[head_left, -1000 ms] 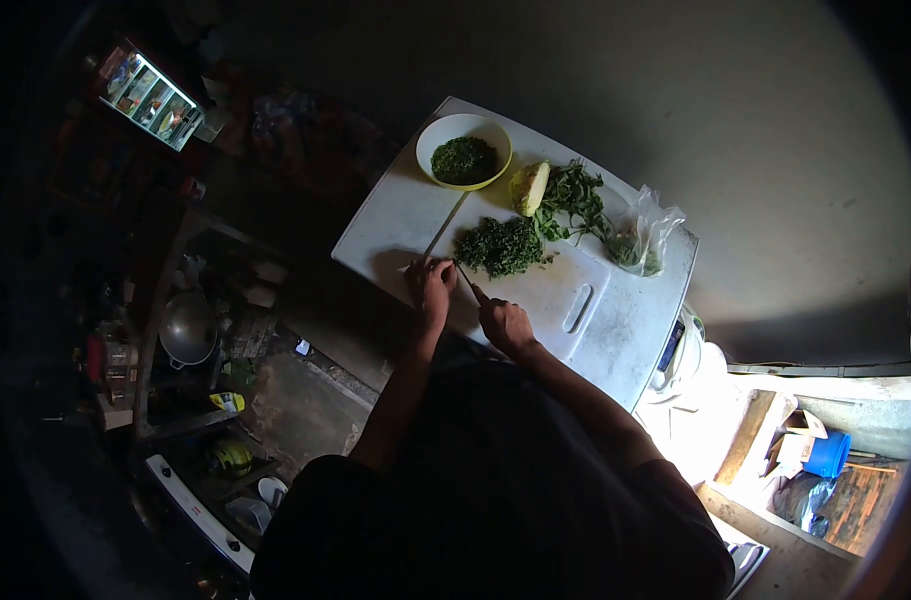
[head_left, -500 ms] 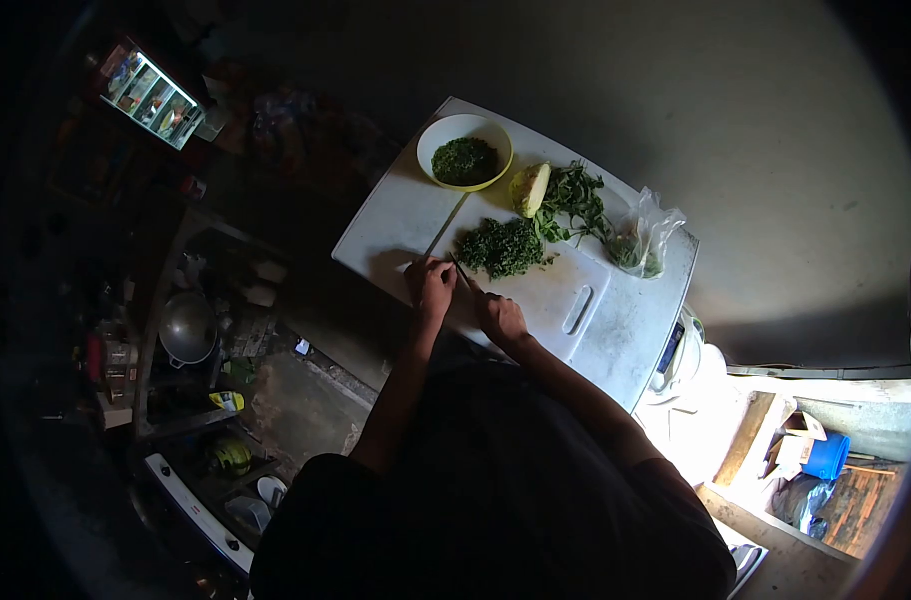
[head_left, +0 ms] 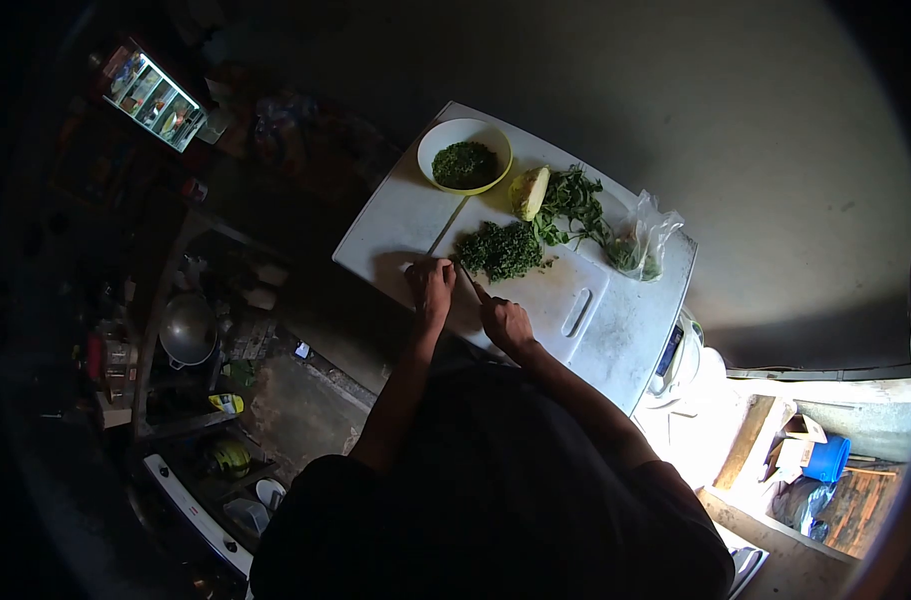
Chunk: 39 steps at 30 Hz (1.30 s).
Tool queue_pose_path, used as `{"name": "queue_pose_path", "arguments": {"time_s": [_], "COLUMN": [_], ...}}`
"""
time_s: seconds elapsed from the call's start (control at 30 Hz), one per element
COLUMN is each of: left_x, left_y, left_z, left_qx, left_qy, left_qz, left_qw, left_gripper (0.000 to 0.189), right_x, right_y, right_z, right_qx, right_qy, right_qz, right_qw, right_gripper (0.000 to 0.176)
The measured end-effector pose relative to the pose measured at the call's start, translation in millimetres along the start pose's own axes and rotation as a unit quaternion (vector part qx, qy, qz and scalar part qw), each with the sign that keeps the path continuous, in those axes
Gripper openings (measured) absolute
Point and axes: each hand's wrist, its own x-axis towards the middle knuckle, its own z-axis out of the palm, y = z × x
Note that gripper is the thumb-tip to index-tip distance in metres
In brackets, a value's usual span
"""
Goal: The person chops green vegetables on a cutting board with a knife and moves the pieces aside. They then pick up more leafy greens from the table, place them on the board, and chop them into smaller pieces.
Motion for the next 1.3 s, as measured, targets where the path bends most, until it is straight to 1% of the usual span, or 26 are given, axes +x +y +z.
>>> {"name": "queue_pose_path", "arguments": {"time_s": [0.03, 0.17, 0.23, 0.27, 0.37, 0.43, 0.47, 0.53, 0.57, 0.67, 0.7, 0.77, 0.8, 0.87, 0.93, 0.97, 1.03, 1.07, 1.13, 1.2, 1.27, 1.3], "left_x": [4.2, 3.1, 7.1, 9.1, 9.2, 9.3, 8.4, 7.2, 6.9, 8.4, 7.9, 5.3, 5.3, 6.3, 10.6, 12.9, 17.6, 18.5, 16.3, 14.0, 11.0, 9.7], "left_y": [11.8, 5.6, 10.1, 12.9, 13.6, 12.0, 11.5, 10.8, 10.2, 9.5, 8.3, 7.3, 9.0, 8.1, 5.2, 3.2, 3.7, 3.1, -3.2, -5.7, -6.8, -4.4], "left_z": [-13.1, -8.2, -17.4, -21.5, -23.1, -22.5, -22.4, -22.2, -22.1, -21.9, -20.2, -16.9, -17.0, -17.1, -18.6, -19.8, -28.0, -28.6, -20.2, -14.5, -12.5, -13.4], "left_qx": [0.063, 0.063, -0.004, -0.004, -0.011, -0.047, -0.047, -0.032, -0.032, -0.013, -0.026, -0.04, -0.052, -0.062, -0.142, -0.141, 0.022, 0.022, -0.062, -0.057, -0.05, -0.007], "left_qy": [0.033, 0.034, 0.052, 0.051, 0.055, 0.05, 0.05, 0.01, 0.011, 0.001, 0.011, 0.02, 0.02, 0.019, -0.034, -0.034, -0.07, -0.071, -0.107, -0.093, -0.077, -0.076], "left_qz": [0.045, 0.041, 0.06, 0.06, 0.051, 0.039, 0.037, 0.009, 0.007, 0.004, 0.008, 0.012, 0.003, -0.005, -0.05, -0.049, -0.012, -0.01, -0.096, -0.093, -0.093, -0.077], "left_qw": [0.996, 0.997, 0.997, 0.997, 0.997, 0.997, 0.997, 0.999, 0.999, 1.0, 1.0, 0.999, 0.998, 0.998, 0.988, 0.988, 0.997, 0.997, 0.988, 0.99, 0.991, 0.994], "left_gripper": [0.011, 0.009, 0.01, 0.01, 0.007, 0.006, 0.006, 0.005, 0.005, 0.007, 0.007, 0.007, 0.007, 0.007, 0.007, 0.007, 0.008, 0.008, 0.009, 0.009, 0.008, 0.009], "right_x": [1.6, 1.9, -0.2, -0.6, -2.4, -4.1, -4.8, -4.6, -4.5, -3.2, -2.4, 2.1, 4.2, 8.3, 7.1, 6.1, 0.0, -1.4, -3.0, -2.7, -1.2, -0.2], "right_y": [-2.9, -12.7, -14.6, -15.2, -14.7, -13.4, -12.8, -11.8, -11.5, -11.3, -9.1, -2.9, 6.0, 21.5, 18.3, 16.9, 2.3, -4.3, -4.1, -1.6, 1.3, 2.5], "right_z": [-3.6, -12.4, -14.3, -15.3, -17.7, -16.0, -14.9, -12.5, -11.0, -5.9, -1.5, 6.8, 18.2, 41.6, 38.5, 36.5, 12.2, 1.4, -0.9, -1.6, 1.2, 1.1], "right_qx": [0.008, 0.004, 0.008, 0.012, 0.032, 0.03, 0.027, 0.024, 0.022, 0.018, 0.018, 0.054, 0.053, 0.056, 0.042, 0.026, 0.039, 0.049, 0.023, -0.004, 0.003, 0.004], "right_qy": [-0.001, -0.009, -0.019, -0.028, -0.03, -0.026, -0.02, -0.009, 0.002, -0.018, -0.021, 0.019, 0.019, -0.031, -0.01, 0.01, 0.011, 0.012, 0.0, -0.011, 0.012, 0.012], "right_qz": [0.005, 0.013, 0.016, 0.018, 0.011, 0.003, -0.003, -0.014, -0.023, -0.006, -0.007, -0.025, -0.024, 0.016, 0.002, -0.013, -0.018, -0.021, -0.016, -0.012, -0.02, -0.021], "right_qw": [1.0, 1.0, 1.0, 0.999, 0.999, 0.999, 0.999, 1.0, 0.999, 1.0, 1.0, 0.998, 0.998, 0.998, 0.999, 1.0, 0.999, 0.998, 1.0, 1.0, 1.0, 1.0], "right_gripper": [0.053, 0.053, 0.052, 0.052, 0.052, 0.052, 0.053, 0.052, 0.052, 0.054, 0.054, 0.055, 0.055, 0.05, 0.052, 0.056, 0.056, 0.056, 0.056, 0.056, 0.056, 0.056]}}
